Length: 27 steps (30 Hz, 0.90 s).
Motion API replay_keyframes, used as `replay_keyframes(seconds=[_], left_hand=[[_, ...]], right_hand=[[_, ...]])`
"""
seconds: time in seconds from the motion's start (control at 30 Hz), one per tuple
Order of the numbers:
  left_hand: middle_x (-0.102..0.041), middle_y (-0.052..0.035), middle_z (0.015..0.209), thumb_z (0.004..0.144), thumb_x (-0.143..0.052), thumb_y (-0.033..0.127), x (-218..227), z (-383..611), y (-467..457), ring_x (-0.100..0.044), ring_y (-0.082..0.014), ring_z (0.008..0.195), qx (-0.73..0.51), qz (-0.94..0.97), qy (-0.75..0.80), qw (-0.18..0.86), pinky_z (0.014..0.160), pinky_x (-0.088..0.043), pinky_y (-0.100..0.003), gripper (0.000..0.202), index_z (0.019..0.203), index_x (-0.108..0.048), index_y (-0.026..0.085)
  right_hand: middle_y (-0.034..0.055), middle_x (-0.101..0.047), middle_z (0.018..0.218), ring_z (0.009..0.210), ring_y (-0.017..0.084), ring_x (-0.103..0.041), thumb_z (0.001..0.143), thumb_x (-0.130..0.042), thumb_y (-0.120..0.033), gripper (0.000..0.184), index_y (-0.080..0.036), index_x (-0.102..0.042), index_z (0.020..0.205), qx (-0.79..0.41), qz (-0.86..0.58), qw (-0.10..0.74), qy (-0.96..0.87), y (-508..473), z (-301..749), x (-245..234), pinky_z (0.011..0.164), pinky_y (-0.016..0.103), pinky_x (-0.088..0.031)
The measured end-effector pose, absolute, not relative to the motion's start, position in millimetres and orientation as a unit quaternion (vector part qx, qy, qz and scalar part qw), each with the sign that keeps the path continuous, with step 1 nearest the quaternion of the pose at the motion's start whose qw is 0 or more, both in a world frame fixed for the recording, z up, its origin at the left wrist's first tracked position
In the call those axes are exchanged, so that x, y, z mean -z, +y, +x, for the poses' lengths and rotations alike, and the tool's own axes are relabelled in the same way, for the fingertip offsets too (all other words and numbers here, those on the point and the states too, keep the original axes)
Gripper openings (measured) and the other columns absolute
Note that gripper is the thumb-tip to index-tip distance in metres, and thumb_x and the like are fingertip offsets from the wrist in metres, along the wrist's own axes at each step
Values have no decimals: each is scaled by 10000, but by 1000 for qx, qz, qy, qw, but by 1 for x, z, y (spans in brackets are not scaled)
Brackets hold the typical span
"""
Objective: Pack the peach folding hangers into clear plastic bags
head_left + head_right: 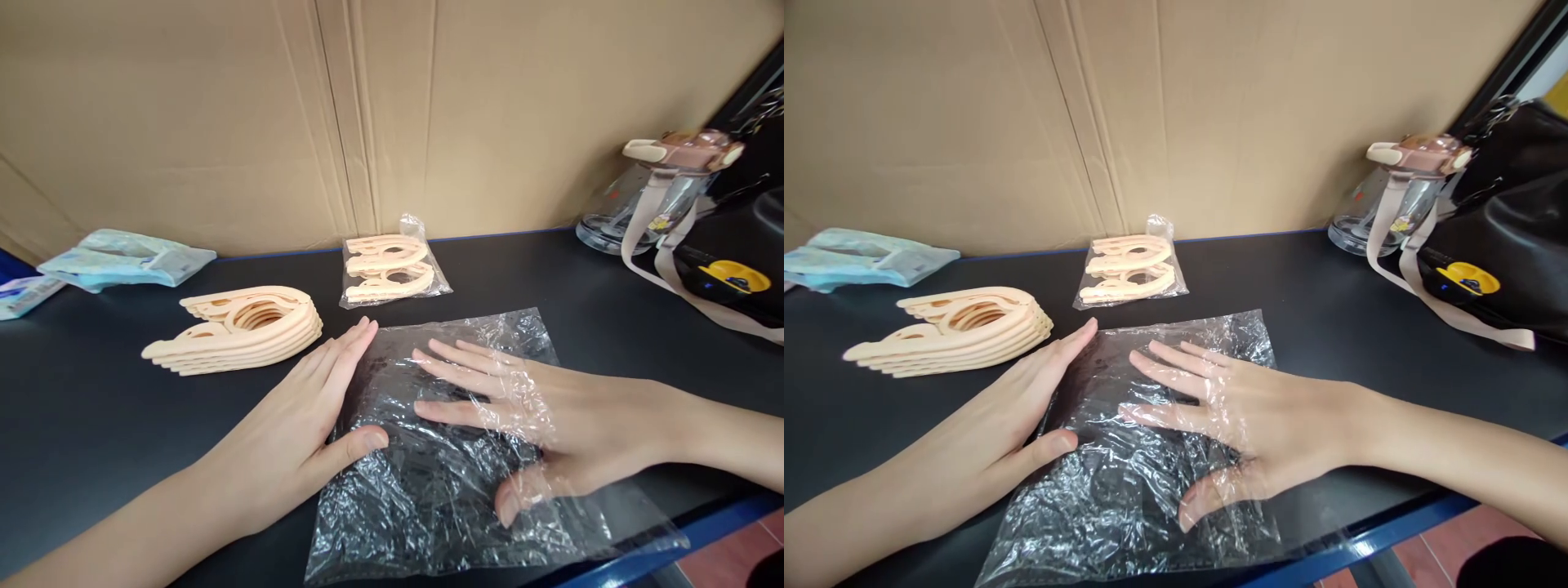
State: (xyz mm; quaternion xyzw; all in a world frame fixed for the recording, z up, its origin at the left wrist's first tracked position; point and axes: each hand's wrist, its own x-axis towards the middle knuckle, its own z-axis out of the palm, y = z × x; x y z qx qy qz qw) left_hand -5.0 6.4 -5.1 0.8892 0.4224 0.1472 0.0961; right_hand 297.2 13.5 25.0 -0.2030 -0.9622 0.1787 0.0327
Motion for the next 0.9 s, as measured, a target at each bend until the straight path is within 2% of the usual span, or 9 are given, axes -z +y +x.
replay_keyframes(seconds=[0.13,0.23,0.27,0.33,0.43,0.5,0.6,0.77,0.9], left_hand=[[-258,-56,1682,1015,-398,581,5,-5,7,-321,-307,1508,-155,886,428,89,1216,-329,-460,753,1620,-41,309],[-252,-39,1685,1014,-396,587,5,-5,7,-306,-289,1516,-161,882,434,92,1228,-310,-439,754,1616,-30,321],[-246,-36,1687,1014,-394,591,5,-5,7,-298,-282,1520,-162,880,436,94,1232,-301,-433,753,1615,-29,322],[-238,-31,1690,1014,-387,595,6,-5,7,-285,-272,1525,-162,878,440,97,1241,-282,-428,745,1613,-40,318],[-261,-24,1682,1027,-366,573,6,-4,8,-291,-261,1523,-166,873,449,97,1249,-269,-422,702,1609,-74,310],[-297,-27,1669,1036,-353,550,7,-4,8,-319,-259,1511,-170,869,455,95,1248,-275,-420,668,1604,-108,297],[-358,-61,1640,1038,-346,540,7,-3,8,-383,-277,1477,-172,864,461,103,1232,-312,-440,646,1592,-173,257],[-406,-95,1607,1034,-343,547,5,-3,9,-423,-297,1447,-176,861,462,117,1203,-360,-475,647,1582,-212,230],[-436,-117,1580,1046,-333,516,5,-4,11,-380,-295,1473,-172,873,445,104,1203,-354,-487,630,1576,-213,198]], right_hand=[[61,-112,1685,1542,304,-117,903,-656,-526,823,-294,-265,1590,-199,-255,0,-946,11,311,-43,1236,505,-240],[-2,-336,1632,1504,279,-301,935,-627,-482,743,-347,-293,1584,-180,-282,-48,-941,14,336,-59,1224,447,-341],[-11,-429,1586,1465,266,-393,941,-622,-464,696,-352,-345,1570,-174,-292,-51,-939,17,345,-63,1198,412,-399],[-30,-606,1444,1327,238,-576,945,-621,-440,500,-376,-561,1437,-179,-320,-25,-930,23,359,-72,1083,327,-528],[-52,-759,1172,1128,196,-705,972,-580,-407,230,-374,-739,1136,-211,-353,52,-910,33,362,-85,870,253,-608],[-43,-775,1091,1016,172,-733,979,-569,-399,213,-340,-736,1098,-204,-367,121,-899,39,352,-91,813,245,-602],[-11,-755,1125,985,162,-715,973,-584,-398,248,-288,-695,1166,-150,-363,192,-900,49,324,-94,851,272,-571],[82,-683,1240,1148,235,-634,948,-612,-471,414,-179,-630,1241,-91,-244,213,-942,80,263,-84,999,412,-485],[114,-606,1344,1254,253,-560,940,-614,-493,494,-166,-572,1308,-82,-204,213,-952,106,205,-71,1066,415,-422]])
